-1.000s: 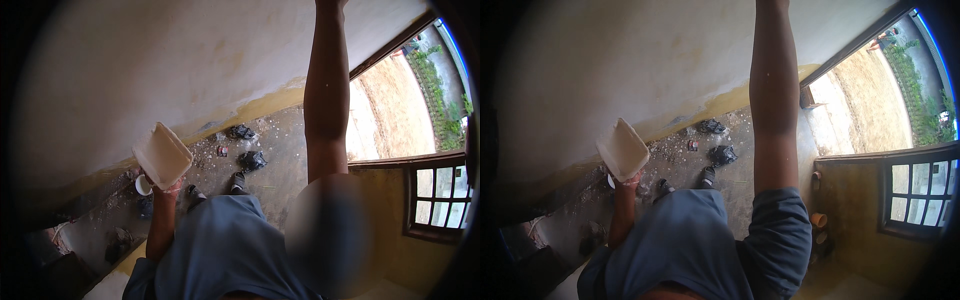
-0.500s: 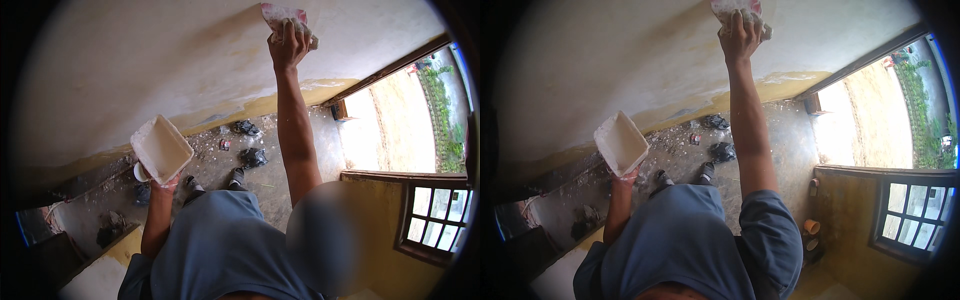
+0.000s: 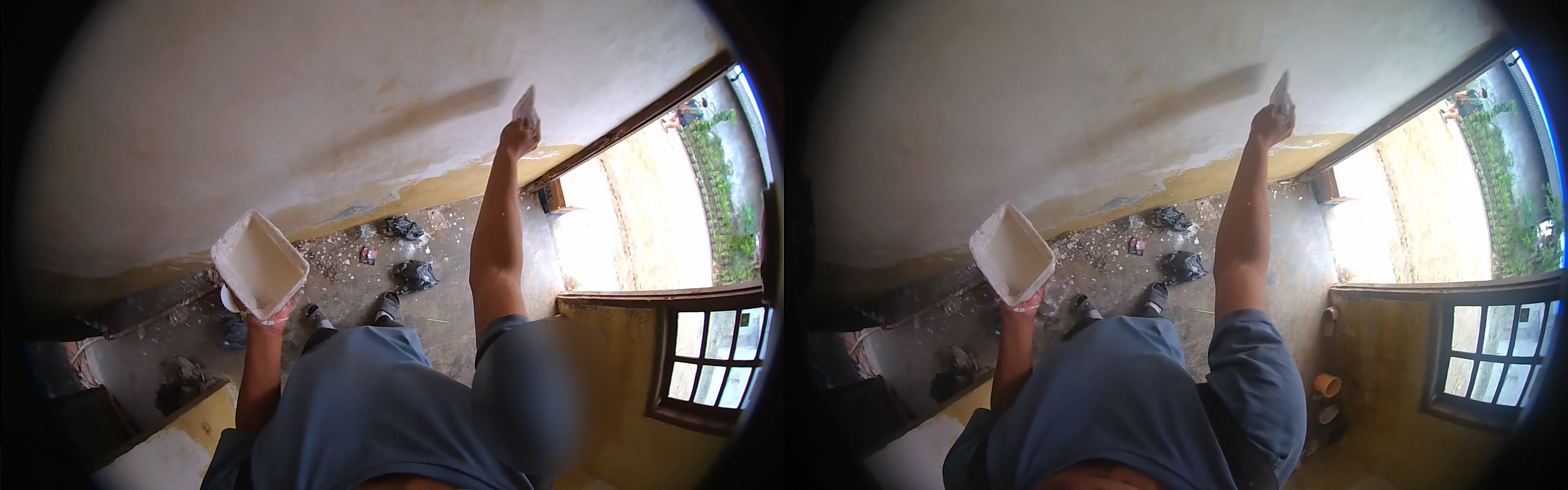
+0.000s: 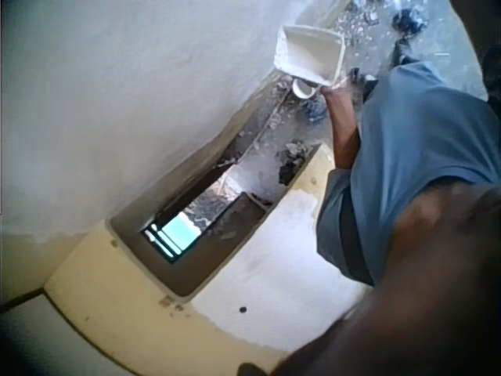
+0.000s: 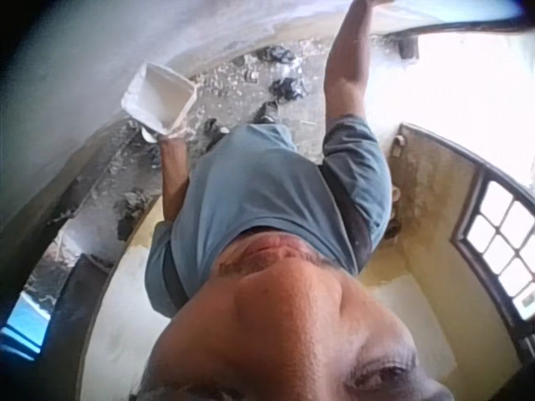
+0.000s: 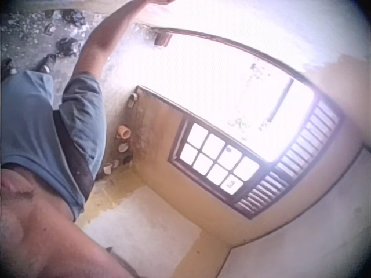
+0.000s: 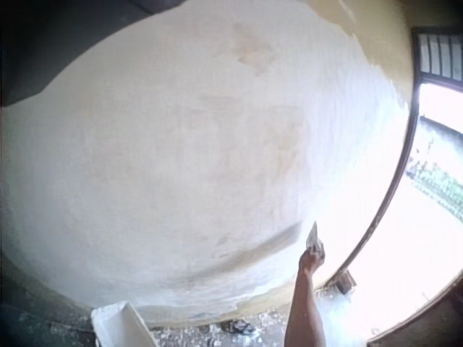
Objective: The person applies a white substance to a wall surface using a spatula and wipes the area with a cloth.
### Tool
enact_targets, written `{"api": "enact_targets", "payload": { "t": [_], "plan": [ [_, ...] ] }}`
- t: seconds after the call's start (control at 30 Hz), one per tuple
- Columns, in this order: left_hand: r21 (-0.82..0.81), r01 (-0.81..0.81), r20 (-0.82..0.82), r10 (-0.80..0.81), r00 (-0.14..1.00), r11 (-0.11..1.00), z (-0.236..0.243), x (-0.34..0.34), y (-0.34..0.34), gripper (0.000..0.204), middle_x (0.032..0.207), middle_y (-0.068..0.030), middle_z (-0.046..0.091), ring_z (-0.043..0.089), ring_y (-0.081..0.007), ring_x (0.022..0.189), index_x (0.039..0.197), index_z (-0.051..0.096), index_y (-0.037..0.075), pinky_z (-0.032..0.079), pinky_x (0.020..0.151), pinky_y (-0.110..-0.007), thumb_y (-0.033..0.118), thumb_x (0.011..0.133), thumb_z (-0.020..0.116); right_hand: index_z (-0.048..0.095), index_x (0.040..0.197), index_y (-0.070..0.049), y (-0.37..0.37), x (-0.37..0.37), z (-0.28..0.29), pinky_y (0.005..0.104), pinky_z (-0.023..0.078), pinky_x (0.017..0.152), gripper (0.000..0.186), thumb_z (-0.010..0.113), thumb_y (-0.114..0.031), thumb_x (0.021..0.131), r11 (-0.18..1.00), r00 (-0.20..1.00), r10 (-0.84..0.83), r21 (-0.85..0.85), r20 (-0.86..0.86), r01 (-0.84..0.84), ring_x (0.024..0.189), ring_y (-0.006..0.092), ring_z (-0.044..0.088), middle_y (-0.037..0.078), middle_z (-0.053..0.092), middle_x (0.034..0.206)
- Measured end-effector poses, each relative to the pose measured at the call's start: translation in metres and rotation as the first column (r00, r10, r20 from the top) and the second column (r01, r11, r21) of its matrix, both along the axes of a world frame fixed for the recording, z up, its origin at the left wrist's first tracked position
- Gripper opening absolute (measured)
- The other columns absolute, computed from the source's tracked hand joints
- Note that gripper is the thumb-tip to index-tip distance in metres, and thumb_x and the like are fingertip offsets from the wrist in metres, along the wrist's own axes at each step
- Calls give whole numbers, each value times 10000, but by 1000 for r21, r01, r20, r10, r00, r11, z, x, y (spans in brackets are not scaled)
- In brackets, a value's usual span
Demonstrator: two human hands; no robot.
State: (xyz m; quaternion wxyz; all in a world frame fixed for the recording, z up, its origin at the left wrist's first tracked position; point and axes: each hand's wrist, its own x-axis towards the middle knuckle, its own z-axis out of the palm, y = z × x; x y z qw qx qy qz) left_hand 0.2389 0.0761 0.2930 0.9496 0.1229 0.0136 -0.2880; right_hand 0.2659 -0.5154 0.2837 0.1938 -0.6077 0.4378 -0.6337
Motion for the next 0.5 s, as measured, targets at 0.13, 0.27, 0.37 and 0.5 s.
{"api": "enact_targets", "payload": {
  "t": [0.13, 0.27, 0.37, 0.5],
  "plan": [
    [24, -2, -3, 2, 1000, 1000, -5, -10, 12, 625, 1426, -126, 525, 527, -352, 1290, 1440, 457, 141, 483, 1016, -588, 409, 910, 650, 714, 1023, -69, 67, 36, 32, 450, 516, 816, 279, 548, -114, 803, 959, 986, 162, 243, -32, -150, 858, 377, 668, 184, 707, 959],
    [32, 63, 23, -64, 998, 997, 0, -3, 8, 651, 1428, -128, 522, 518, -356, 1298, 1441, 453, 134, 477, 1023, -592, 405, 893, 677, 718, 1026, -89, 254, 52, -68, 467, 458, 956, 259, 590, -134, 805, 826, 824, 551, 232, -132, -514, 1014, 388, 617, 186, 673, 1037],
    [27, 23, 45, -24, 999, 999, -1, -1, 9, 640, 1418, -121, 531, 544, -340, 1271, 1447, 446, 150, 488, 1016, -572, 489, 923, 588, 683, 964, -7, 300, 42, -53, 407, 506, 824, 229, 557, -4, 773, 754, 828, 541, 352, 146, -555, 918, 356, 650, 192, 659, 961],
    [-4, -40, 54, 41, 998, 999, 5, 5, 8, 637, 1417, -118, 531, 551, -330, 1264, 1450, 441, 155, 484, 1024, -553, 524, 941, 542, 517, 1201, -13, 287, 15, 44, 315, 527, 817, 405, 609, 101, 823, 431, 498, 762, 249, 415, -867, 958, 191, 654, 118, 662, 1009]
  ]
}}
